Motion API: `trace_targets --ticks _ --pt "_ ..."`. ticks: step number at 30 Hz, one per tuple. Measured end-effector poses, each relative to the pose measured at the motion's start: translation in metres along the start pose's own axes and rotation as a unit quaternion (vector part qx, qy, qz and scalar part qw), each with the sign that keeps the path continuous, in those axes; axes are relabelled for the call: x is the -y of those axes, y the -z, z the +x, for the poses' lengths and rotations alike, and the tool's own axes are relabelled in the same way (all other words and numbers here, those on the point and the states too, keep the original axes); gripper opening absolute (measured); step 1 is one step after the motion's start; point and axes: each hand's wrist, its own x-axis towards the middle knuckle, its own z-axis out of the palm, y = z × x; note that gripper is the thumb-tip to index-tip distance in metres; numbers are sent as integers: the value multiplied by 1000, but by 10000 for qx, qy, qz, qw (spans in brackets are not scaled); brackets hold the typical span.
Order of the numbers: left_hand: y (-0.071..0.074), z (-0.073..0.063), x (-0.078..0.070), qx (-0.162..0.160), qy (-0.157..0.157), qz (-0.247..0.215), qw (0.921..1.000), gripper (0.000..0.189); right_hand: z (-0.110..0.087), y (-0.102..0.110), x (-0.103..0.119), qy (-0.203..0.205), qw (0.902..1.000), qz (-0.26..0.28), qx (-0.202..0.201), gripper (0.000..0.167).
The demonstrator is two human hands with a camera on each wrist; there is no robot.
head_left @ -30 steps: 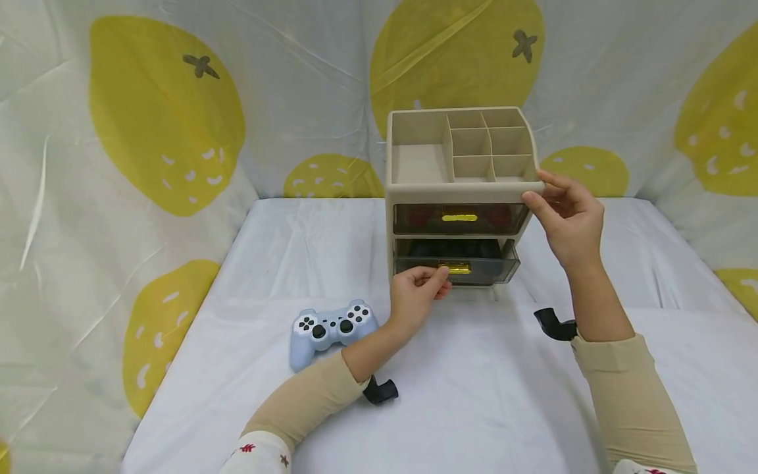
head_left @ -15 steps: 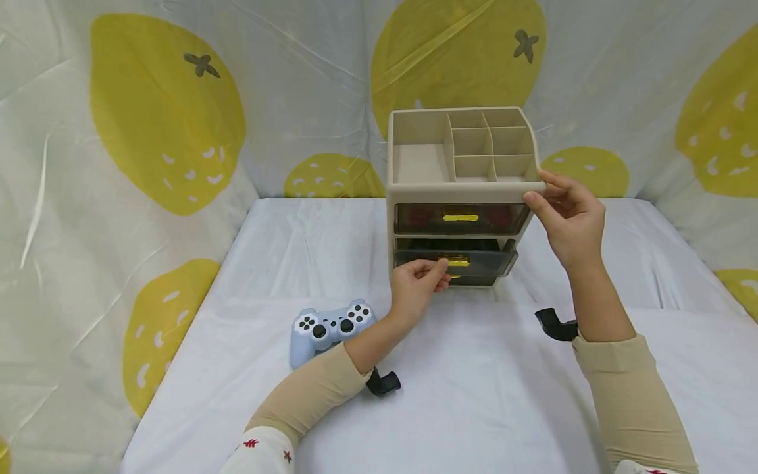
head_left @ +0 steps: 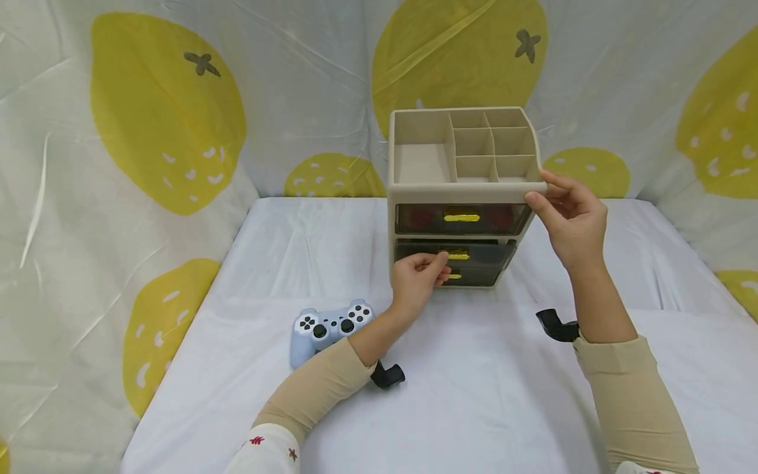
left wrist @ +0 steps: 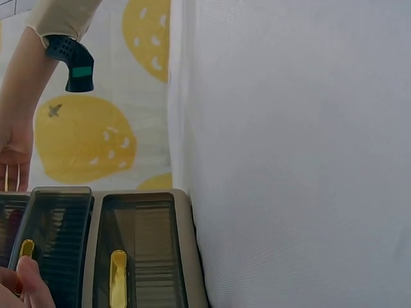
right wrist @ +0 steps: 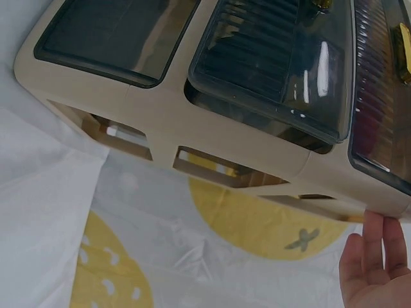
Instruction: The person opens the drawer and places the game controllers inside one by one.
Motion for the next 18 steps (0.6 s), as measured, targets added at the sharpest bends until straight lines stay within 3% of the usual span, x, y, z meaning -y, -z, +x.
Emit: trace_targets --ticks 10,18 --pt "-1 4 -1 -94 60 67 9999 22 1 -2 -2 84 9995 292 46 33" --pt "-1 6 -1 -118 108 43 9999 22 -1 -2 -1 76 9999 142 19 33"
